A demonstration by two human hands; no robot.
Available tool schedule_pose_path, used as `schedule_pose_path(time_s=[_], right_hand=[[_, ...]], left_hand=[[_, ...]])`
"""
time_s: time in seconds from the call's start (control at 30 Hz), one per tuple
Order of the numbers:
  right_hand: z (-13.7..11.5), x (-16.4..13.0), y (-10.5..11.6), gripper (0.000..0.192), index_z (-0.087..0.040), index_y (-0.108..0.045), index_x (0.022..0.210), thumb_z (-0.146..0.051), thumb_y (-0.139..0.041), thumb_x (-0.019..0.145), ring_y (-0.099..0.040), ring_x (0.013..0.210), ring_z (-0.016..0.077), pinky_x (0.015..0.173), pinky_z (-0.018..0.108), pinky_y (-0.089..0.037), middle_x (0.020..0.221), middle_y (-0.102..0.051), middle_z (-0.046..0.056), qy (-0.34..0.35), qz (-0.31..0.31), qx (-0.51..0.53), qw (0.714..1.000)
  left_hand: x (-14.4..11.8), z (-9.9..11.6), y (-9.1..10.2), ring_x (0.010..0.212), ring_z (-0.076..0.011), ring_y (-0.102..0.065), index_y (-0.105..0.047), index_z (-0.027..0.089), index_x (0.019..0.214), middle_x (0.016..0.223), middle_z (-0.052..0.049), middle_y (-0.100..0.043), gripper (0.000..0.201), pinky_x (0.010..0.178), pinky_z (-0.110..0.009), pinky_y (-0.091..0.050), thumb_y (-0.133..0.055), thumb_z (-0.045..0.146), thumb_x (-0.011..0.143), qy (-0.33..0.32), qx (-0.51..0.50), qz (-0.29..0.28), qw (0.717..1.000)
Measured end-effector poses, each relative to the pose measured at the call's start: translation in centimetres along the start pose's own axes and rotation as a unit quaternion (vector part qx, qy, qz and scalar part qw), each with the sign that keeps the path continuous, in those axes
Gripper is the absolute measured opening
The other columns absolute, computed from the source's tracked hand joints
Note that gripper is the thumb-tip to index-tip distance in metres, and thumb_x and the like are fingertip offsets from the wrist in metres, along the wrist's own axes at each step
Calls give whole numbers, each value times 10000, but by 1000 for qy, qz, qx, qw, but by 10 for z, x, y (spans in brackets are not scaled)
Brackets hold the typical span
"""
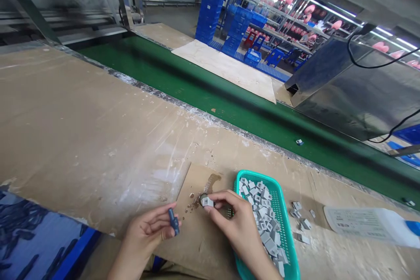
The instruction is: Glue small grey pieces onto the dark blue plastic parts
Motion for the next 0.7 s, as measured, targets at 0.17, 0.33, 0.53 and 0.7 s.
schedule_pose_path(time_s=[0.17, 0.33, 0.53, 0.7], right_hand=[[-6, -16, -10, 217, -172, -638, 762, -342, -743, 677, -633, 688, 196, 633, 270, -518, 758, -675, 70, -104, -18, 218, 970], [-5, -25, -19, 235, -171, -641, 766, -351, -758, 670, -643, 710, 194, 672, 284, -528, 786, -687, 75, -122, -22, 258, 958], [-8, -29, -18, 228, -163, -628, 737, -344, -746, 664, -640, 705, 196, 654, 284, -520, 759, -684, 68, -105, -30, 232, 966], [2, 16, 2, 214, -137, -645, 774, -288, -744, 659, -615, 630, 163, 568, 232, -472, 695, -666, 28, -88, 9, 152, 984]], left_hand=[[-1, -2, -21, 633, -162, -616, -671, 193, 975, 762, -80, -653, 403, 589, -147, -518, -815, 239, 601, -53, -12, -24, 998], [-9, 2, -38, 610, -148, -616, -664, 229, 990, 759, -60, -656, 351, 600, -130, -514, -776, 204, 658, -89, -29, -47, 994], [-7, 0, -39, 605, -184, -627, -675, 249, 953, 744, -47, -658, 295, 635, -194, -551, -763, 278, 672, -133, 74, -25, 988], [0, 24, -32, 1070, -243, -524, -618, 302, 1076, 1298, 7, -437, 474, 863, -183, -488, -787, 365, 638, -162, 208, 3, 965]])
Point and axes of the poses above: each hand's wrist, its own x-axis towards the middle knuckle, its own y-axis out of the back of the hand, z = x × y, the point moved 5 cm from there along x, towards the middle knuckle
